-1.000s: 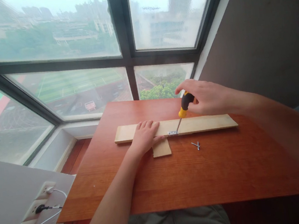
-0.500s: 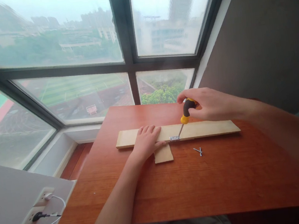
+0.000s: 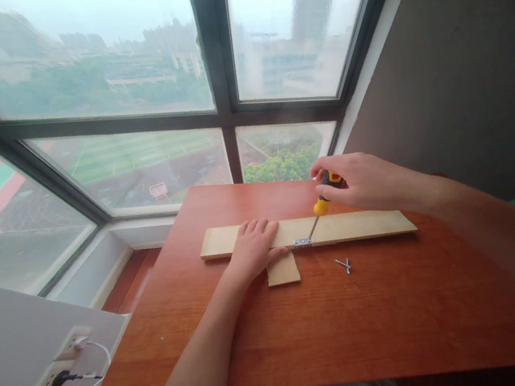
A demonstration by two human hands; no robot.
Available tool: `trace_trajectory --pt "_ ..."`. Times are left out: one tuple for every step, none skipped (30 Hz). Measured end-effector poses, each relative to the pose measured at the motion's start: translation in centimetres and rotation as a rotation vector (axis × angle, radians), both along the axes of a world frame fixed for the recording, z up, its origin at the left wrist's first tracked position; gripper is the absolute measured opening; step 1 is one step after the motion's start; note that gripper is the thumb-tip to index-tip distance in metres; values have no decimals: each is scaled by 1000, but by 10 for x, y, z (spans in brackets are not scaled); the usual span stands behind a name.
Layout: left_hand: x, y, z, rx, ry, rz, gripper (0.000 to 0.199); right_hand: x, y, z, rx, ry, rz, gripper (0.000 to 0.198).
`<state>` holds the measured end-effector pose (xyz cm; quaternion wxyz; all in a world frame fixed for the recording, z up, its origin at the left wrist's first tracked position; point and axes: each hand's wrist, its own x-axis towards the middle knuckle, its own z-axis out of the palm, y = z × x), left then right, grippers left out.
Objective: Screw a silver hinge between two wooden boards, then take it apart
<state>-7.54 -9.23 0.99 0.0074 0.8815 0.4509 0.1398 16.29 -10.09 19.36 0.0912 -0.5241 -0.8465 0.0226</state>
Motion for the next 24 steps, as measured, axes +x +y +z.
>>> trace_trajectory --pt "0 0 0 0 3 -2 56 0 1 0 9 -13 -23 27" --pt "0 1 0 -1 7 -3 56 0 1 -1 15 -22 -43 29" --pt "0 2 0 -2 12 -4 56 0 2 -2 21 -24 -56 30" --pt "0 2 0 -4 17 -4 56 0 3 -3 29 -19 -58 28" --pt "0 3 0 -4 21 -3 57 0 3 -4 39 -10 -50 25" --pt "0 4 -1 -4 23 -2 57 0 3 -5 49 1 -37 24" --pt "0 4 -1 -3 22 -1 57 0 3 -5 56 11 -23 25" --pt "0 5 -2 -2 20 -1 57 0 3 -6 56 22 -9 28" --pt "0 5 -2 -1 16 -1 57 0 3 -6 49 30 2 31" --pt "0 5 -2 -1 12 -2 57 0 2 -6 42 33 8 32" --pt "0 5 -2 -1 9 -2 57 0 2 -5 40 29 7 31" --pt "0 5 -2 -1 7 -2 57 0 2 -5 47 19 0 30" --pt "0 4 -2 -2 7 -1 57 0 2 -5 58 5 -9 29" --pt "0 4 -1 -3 9 1 57 0 2 -4 68 -8 -19 28" --pt "0 4 -1 -4 13 4 57 0 2 -4 74 -16 -26 29" --pt "0 5 0 -6 16 7 57 0 3 -4 73 -18 -29 30" --pt "0 5 0 -9 19 9 57 0 3 -4 68 -15 -28 30" --pt "0 5 0 -11 21 10 57 0 3 -4 63 -11 -27 30" --pt "0 6 0 -14 21 9 57 0 3 -5 61 -7 -26 29" --pt "0 6 0 -15 20 7 57 0 4 -5 65 -4 -26 28" --pt "-1 7 0 -14 17 5 56 1 4 -6 71 -1 -22 27" --pt "-1 7 0 -13 14 5 56 1 4 -6 76 1 -16 27" --pt "-1 7 -1 -10 12 6 56 1 4 -7 76 5 -7 27" --pt "-1 8 -1 -8 10 7 56 1 4 -7 75 9 1 29"
